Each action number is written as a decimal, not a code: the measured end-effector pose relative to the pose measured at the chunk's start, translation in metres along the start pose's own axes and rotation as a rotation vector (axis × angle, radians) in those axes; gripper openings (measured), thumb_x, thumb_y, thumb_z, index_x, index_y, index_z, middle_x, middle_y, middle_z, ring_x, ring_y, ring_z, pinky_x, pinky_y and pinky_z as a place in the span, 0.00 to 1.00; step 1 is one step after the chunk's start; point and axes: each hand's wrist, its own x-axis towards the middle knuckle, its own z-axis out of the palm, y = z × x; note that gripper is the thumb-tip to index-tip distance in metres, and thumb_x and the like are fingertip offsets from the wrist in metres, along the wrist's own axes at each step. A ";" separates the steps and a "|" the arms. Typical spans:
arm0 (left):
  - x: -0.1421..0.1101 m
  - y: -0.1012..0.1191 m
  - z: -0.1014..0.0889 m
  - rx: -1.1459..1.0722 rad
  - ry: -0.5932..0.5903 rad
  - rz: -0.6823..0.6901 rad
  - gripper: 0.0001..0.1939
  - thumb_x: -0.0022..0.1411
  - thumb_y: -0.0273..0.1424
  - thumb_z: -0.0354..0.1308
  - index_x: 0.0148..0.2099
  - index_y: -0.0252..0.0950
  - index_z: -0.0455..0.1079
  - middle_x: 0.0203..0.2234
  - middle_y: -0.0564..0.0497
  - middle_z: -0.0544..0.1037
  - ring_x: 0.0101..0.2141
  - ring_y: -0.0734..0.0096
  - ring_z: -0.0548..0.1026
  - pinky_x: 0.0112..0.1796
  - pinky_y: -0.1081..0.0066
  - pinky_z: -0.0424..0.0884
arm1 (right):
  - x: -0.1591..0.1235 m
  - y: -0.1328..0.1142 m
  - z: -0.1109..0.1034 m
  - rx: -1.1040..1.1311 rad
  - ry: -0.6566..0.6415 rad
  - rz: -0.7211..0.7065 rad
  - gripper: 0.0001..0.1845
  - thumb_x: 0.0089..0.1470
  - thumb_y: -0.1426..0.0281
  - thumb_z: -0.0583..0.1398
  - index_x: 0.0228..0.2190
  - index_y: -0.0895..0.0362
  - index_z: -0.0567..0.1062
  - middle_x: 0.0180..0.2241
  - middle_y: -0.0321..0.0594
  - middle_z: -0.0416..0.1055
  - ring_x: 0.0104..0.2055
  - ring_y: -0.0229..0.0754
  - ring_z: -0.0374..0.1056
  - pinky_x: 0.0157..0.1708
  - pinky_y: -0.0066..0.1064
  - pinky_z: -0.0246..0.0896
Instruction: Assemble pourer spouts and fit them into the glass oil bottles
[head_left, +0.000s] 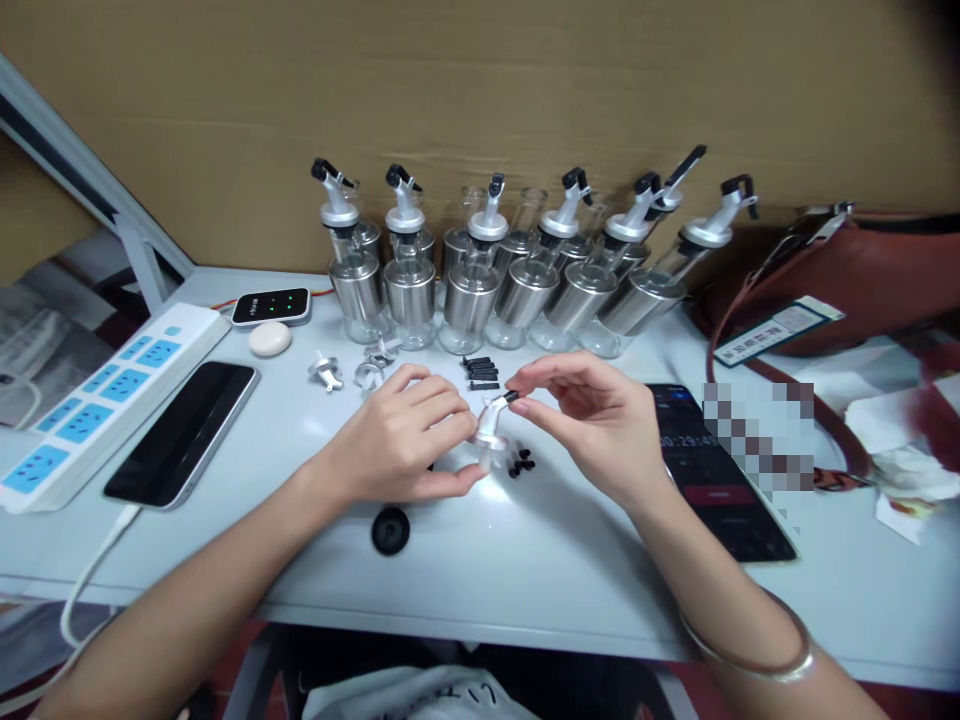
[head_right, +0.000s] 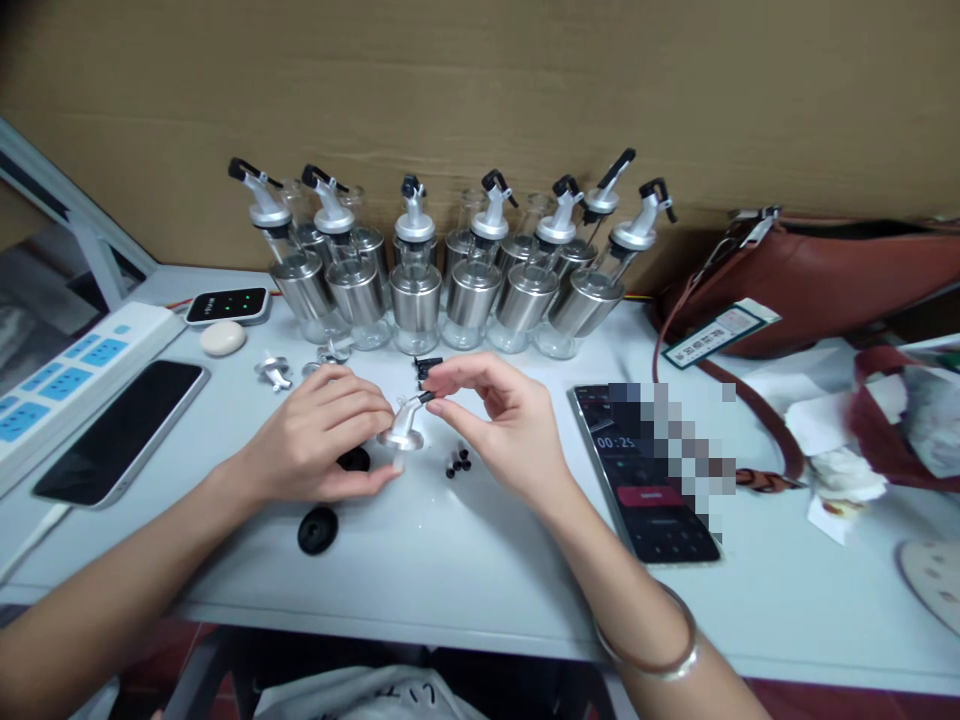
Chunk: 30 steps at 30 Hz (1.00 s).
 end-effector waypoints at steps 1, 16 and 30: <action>0.000 0.000 0.000 -0.001 -0.002 0.000 0.11 0.64 0.36 0.53 0.34 0.33 0.67 0.29 0.48 0.77 0.33 0.67 0.74 0.36 0.66 0.66 | 0.000 0.000 0.000 -0.006 -0.003 -0.009 0.13 0.44 0.78 0.67 0.33 0.52 0.77 0.31 0.34 0.77 0.35 0.38 0.73 0.39 0.32 0.71; 0.002 0.001 -0.002 0.000 0.025 0.001 0.10 0.63 0.36 0.54 0.35 0.34 0.67 0.30 0.48 0.78 0.34 0.66 0.74 0.36 0.66 0.67 | -0.001 -0.002 0.001 0.273 -0.008 0.257 0.06 0.49 0.71 0.65 0.33 0.50 0.78 0.34 0.34 0.77 0.36 0.36 0.71 0.40 0.31 0.68; 0.001 0.001 -0.001 0.011 0.047 0.034 0.10 0.63 0.36 0.54 0.37 0.33 0.67 0.31 0.47 0.78 0.34 0.65 0.75 0.35 0.66 0.68 | 0.000 0.000 0.009 0.625 -0.250 0.727 0.09 0.47 0.63 0.62 0.25 0.55 0.79 0.25 0.37 0.71 0.30 0.39 0.65 0.36 0.32 0.62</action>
